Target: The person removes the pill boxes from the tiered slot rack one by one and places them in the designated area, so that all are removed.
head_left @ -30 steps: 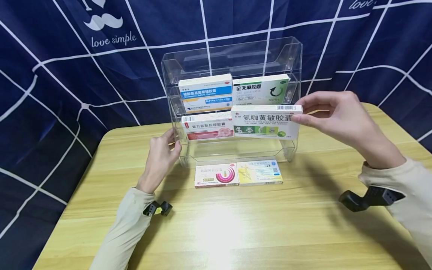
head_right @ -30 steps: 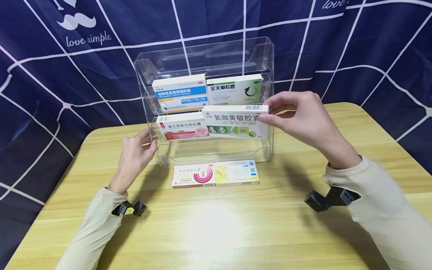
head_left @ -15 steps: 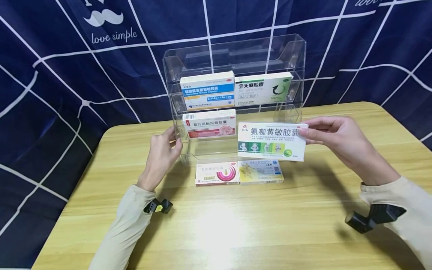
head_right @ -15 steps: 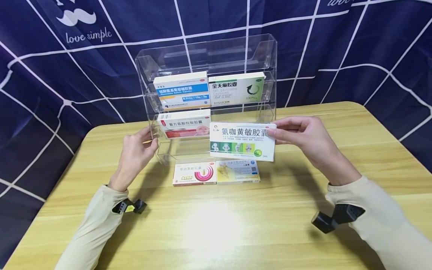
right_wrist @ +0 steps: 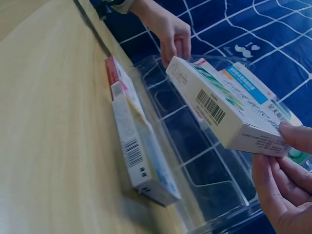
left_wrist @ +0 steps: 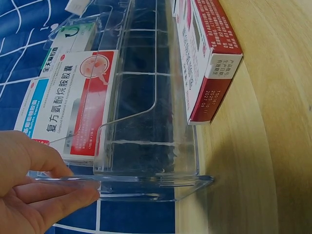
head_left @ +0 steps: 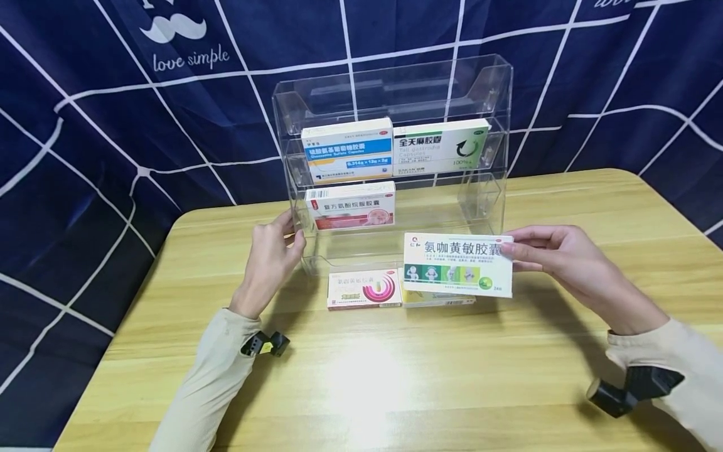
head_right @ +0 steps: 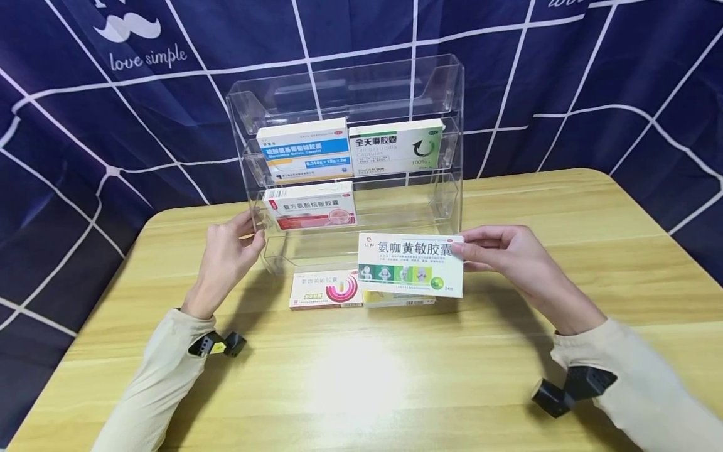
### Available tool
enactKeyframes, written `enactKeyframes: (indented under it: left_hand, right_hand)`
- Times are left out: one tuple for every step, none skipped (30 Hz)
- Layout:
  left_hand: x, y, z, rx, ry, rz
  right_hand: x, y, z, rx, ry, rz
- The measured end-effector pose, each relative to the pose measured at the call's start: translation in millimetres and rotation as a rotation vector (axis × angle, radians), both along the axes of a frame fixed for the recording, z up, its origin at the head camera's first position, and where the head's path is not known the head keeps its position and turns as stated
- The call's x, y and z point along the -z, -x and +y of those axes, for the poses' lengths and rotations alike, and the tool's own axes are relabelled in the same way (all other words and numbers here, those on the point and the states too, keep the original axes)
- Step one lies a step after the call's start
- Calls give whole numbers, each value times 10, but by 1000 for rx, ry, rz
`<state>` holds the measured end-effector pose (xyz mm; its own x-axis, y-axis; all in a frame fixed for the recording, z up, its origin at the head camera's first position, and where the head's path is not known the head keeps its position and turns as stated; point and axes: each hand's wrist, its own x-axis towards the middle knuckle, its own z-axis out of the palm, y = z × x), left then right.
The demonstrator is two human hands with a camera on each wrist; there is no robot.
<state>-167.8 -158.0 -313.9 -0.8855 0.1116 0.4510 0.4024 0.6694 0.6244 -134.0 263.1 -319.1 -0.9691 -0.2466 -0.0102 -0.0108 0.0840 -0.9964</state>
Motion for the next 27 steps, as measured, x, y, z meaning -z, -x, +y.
enactKeyframes:
  left_hand:
    - [1, 3, 1, -1, 2, 2]
    - [-1, 3, 2, -1, 4, 3]
    - [-4, 2, 5, -4, 10, 7]
    - [-8, 2, 7, -7, 15, 11]
    - [-11, 1, 10, -7, 14, 12]
    - [-14, -1, 11, -10, 17, 14]
    - [-15, -2, 11, -11, 17, 13]
    - [-17, -6, 11, -11, 16, 12]
    - [-16, -8, 11, -8, 13, 9]
    - [-13, -8, 10, -4, 8, 5]
    - [-10, -7, 9, -1, 4, 1]
    - [-10, -8, 8, -2, 5, 0]
    - [-7, -6, 6, -2, 3, -1]
    - [-5, -4, 5, 1, 0, -3]
    - [-2, -2, 3, 0, -2, -4]
    - [-2, -1, 1, -2, 2, -3]
    - [-4, -2, 1, -4, 5, -1]
    - [-5, -4, 0, -5, 4, 0]
    - [0, -2, -2, -4, 2, -1]
    - [1, -3, -4, -2, -2, -2]
    - [4, -4, -6, -3, 0, -1]
    - [6, -4, -5, -2, -1, -1]
    - [8, -4, -5, -2, -1, -1]
    - [11, -3, -5, 0, -5, -1]
    - [13, -2, -5, 0, -4, 1]
    - [14, -4, -4, 1, -6, 0]
    - [16, -5, -5, 1, -4, 0]
  right_hand:
    - [44, 7, 23, -2, -12, -3]
    - [80, 11, 40, -2, -35, -2]
    - [108, 9, 51, -1, -53, -6]
    - [129, 5, 55, 3, -58, -12]
    - [141, -3, 52, 6, -41, -20]
    - [142, -16, 43, 14, -32, -33]
    - [189, -6, 64, 18, -31, -38]
    - [174, -24, 44, 21, -36, -47]
    - [164, -44, 28, 23, -22, -58]
    - [155, -59, 15, 24, -19, -70]
    - [148, -75, 5, 23, -28, -76]
    - [148, -86, 0, 22, -45, -82]
    - [150, -97, -2, 11, -49, -88]
    - [98, -135, -40, 5, -51, -99]
    - [107, -143, -37, -1, -58, -108]
    - [117, -149, -35, -4, -76, -116]
    - [126, -155, -33, -11, -82, -120]
    - [136, -160, -30, -20, -88, -124]
    - [149, -165, -30, -24, -99, -127]
    - [162, -170, -32, -28, -115, -127]
    - [172, -174, -31, -34, -132, -132]
    - [184, -179, -30, -40, -149, -133]
    - [196, -184, -28, -51, -156, -132]
    - [209, -189, -26, -58, -166, -132]
    - [222, -194, -25, -65, -176, -132]
    - [236, -199, -24, -77, -174, -132]
    - [251, -203, -23, -87, -173, -136]
